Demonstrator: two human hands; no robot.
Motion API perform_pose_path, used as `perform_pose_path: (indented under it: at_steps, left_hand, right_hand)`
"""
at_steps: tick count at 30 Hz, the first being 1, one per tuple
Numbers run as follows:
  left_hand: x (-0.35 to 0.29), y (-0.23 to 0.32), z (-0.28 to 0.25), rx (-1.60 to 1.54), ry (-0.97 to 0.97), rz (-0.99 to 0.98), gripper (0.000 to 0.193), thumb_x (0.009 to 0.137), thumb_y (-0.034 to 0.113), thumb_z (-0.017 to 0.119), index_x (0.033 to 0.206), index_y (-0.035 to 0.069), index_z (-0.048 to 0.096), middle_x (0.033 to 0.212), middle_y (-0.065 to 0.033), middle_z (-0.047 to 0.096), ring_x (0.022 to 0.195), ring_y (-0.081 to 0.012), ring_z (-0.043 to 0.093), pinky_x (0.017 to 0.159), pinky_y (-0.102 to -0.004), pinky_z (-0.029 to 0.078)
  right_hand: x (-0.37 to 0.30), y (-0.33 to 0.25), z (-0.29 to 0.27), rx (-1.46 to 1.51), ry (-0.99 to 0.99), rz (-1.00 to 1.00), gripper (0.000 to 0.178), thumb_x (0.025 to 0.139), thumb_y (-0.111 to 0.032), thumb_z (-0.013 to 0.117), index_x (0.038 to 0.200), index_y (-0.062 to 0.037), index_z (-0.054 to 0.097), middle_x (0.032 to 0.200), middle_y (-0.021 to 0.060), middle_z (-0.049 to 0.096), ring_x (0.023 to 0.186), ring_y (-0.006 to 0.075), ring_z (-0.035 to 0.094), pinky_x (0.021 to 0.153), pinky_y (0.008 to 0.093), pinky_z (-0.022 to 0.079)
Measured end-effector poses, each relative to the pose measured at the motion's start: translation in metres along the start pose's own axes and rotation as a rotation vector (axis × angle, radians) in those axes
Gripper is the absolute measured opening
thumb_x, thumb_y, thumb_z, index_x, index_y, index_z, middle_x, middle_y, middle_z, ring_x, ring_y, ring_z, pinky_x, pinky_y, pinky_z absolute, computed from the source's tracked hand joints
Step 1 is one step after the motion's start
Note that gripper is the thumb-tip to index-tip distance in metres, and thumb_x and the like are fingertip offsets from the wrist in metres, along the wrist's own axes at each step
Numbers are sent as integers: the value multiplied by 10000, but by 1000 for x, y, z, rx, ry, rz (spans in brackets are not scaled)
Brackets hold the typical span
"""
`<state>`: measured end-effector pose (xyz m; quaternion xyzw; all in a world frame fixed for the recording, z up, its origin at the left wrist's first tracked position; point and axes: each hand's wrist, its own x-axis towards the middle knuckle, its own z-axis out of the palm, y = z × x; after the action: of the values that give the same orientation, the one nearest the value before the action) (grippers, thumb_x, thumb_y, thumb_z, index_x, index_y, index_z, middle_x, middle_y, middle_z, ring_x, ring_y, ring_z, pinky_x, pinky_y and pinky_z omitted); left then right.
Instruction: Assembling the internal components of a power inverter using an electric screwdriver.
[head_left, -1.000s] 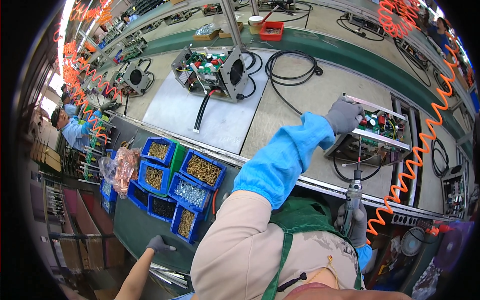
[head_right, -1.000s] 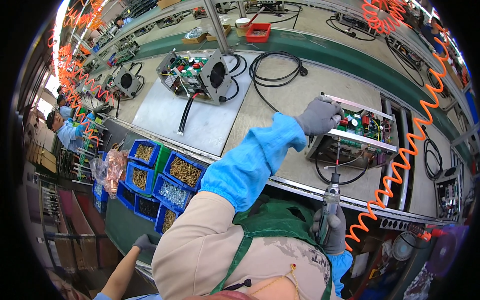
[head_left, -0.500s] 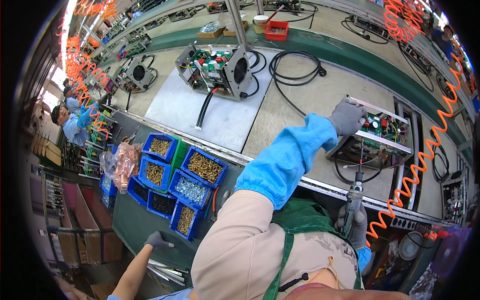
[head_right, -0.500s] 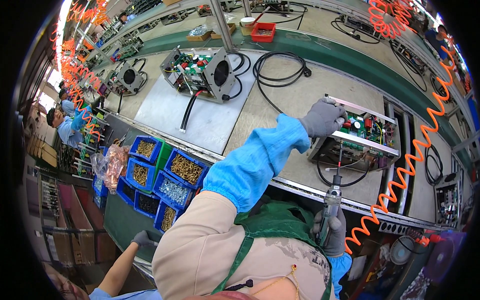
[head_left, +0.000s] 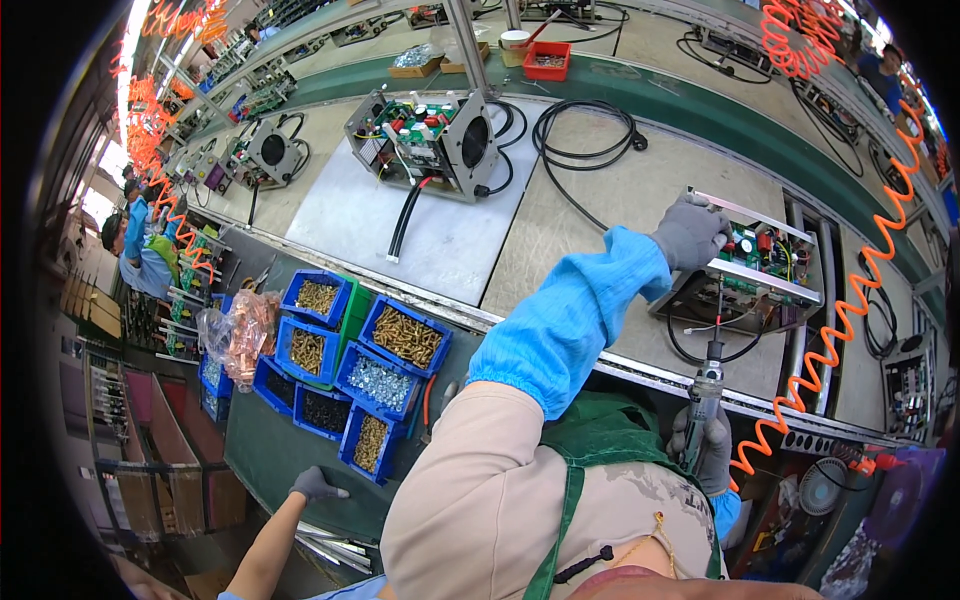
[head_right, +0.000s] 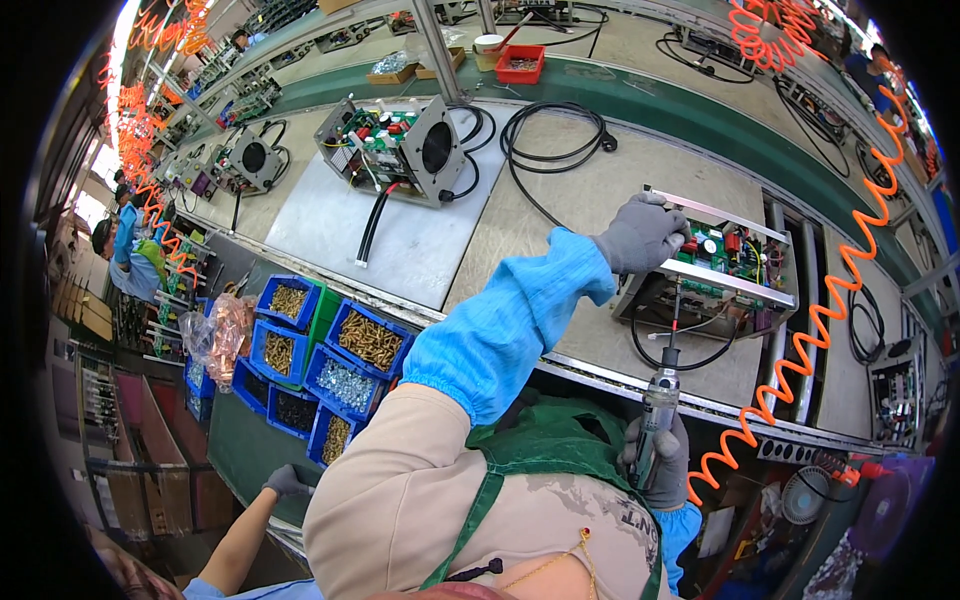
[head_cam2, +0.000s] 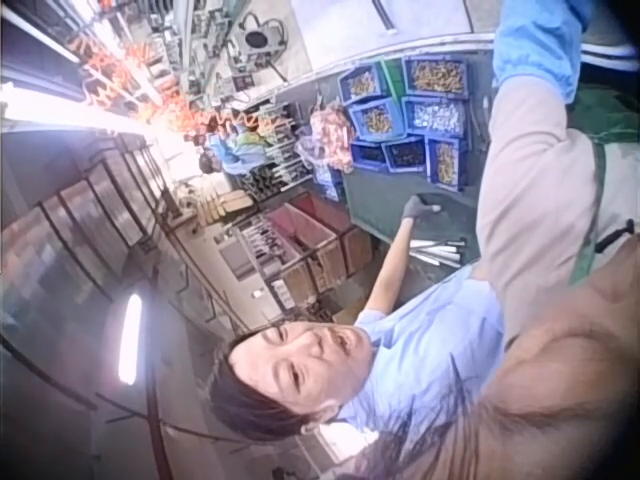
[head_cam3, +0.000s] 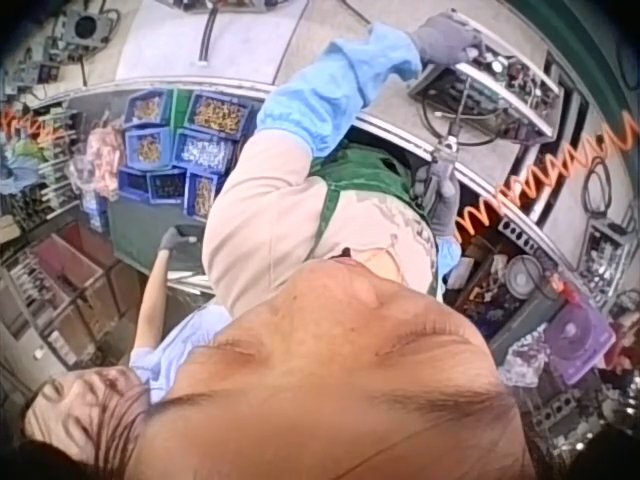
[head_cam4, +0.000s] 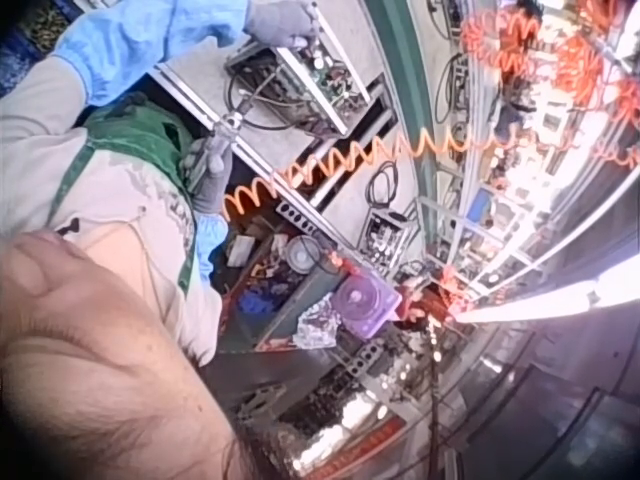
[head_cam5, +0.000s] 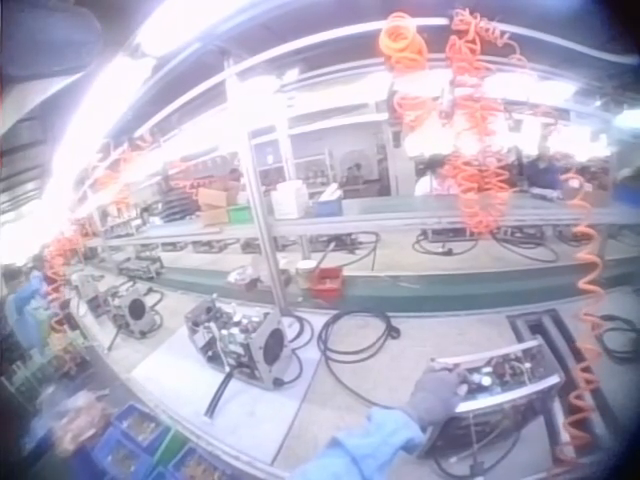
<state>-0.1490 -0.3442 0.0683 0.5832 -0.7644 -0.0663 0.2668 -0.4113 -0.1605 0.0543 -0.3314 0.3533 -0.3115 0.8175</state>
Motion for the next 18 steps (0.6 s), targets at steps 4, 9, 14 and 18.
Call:
perform_pose_path:
  at_steps: [4,9,14,18]
  left_hand:
    - [0,1,-1,8,8,10,191,849,236,494,939,181,653,884,-22,654,898,-193,609,994,-374,319]
    - [-1,1,-3,19,3,15,188,853,243,496,944,187,650,864,-29,653,882,-200,613,1000,-376,314]
    - [-2,1,-4,22,22,26,190,854,245,492,945,197,651,837,-31,651,870,-197,615,1003,-380,312]
    - [-2,3,-6,6,4,20,188,856,248,490,935,205,654,827,-26,651,869,-193,616,1007,-380,310]
  right_hand:
    - [-1,-1,3,-19,11,-1,688,715,-442,748,1180,-36,445,890,80,590,634,128,617,522,265,551]
    - [0,-1,6,-8,9,-25,655,728,-443,750,1153,-27,477,944,71,587,708,117,617,557,258,553]
    - [1,1,2,44,-9,-8,594,758,-417,740,1149,-42,498,928,63,600,689,117,621,562,262,554]
    - [-1,-3,10,-45,18,48,720,707,-525,731,1156,-25,471,832,76,585,591,144,603,521,276,532]
